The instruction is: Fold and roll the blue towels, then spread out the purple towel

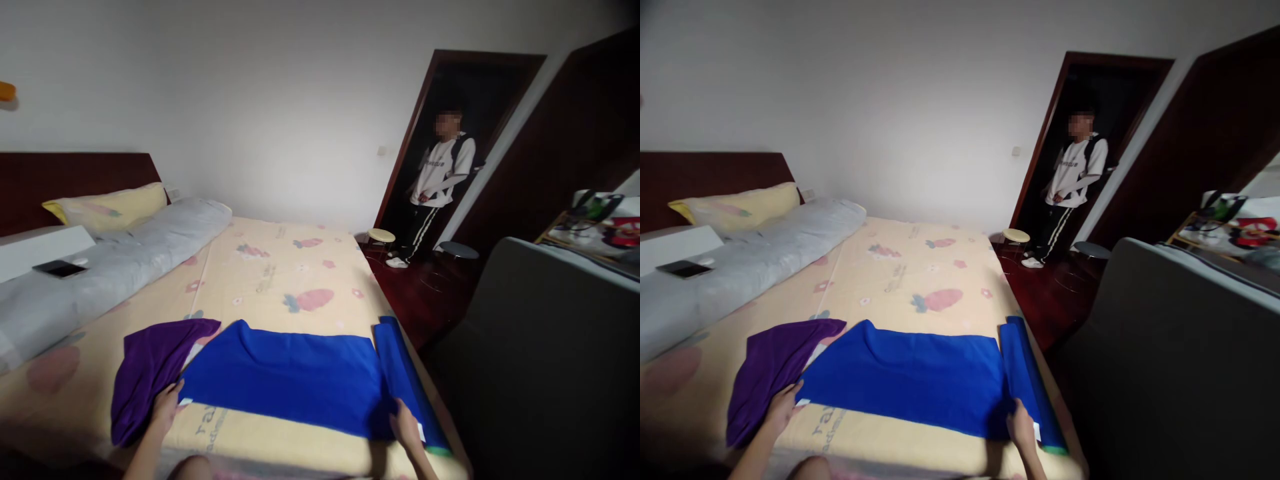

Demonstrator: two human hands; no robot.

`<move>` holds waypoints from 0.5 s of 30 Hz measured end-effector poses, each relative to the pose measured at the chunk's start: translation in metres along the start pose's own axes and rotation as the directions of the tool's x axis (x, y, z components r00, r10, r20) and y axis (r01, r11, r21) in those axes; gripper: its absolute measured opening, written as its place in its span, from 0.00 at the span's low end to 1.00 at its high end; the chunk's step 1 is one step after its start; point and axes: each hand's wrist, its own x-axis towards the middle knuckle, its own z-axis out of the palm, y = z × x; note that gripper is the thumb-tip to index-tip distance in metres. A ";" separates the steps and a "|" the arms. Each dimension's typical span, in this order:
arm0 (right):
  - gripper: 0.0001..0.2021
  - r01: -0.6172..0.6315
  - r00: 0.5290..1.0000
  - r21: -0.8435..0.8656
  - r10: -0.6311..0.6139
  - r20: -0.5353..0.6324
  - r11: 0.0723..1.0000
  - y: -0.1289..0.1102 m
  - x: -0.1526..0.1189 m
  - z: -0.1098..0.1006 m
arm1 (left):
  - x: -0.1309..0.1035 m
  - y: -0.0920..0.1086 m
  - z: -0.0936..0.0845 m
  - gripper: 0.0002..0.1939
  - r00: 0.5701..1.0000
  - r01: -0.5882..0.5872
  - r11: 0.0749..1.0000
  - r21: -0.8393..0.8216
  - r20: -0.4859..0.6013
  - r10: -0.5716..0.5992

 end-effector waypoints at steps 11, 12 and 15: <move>0.20 0.028 0.999 -0.014 -0.028 0.020 0.999 0.060 -0.050 -0.014 | -0.015 -0.028 -0.050 0.11 0.998 0.045 0.968 0.246 0.020 -0.052; 0.20 0.053 0.999 -0.068 -0.053 -0.003 0.996 0.062 -0.053 -0.014 | -0.016 -0.028 -0.053 0.10 0.999 0.036 0.957 0.287 0.017 -0.043; 0.21 0.145 0.973 -0.231 -0.181 -0.141 0.962 0.047 -0.049 -0.012 | -0.016 -0.014 -0.044 0.04 0.993 -0.101 0.898 0.428 -0.005 0.115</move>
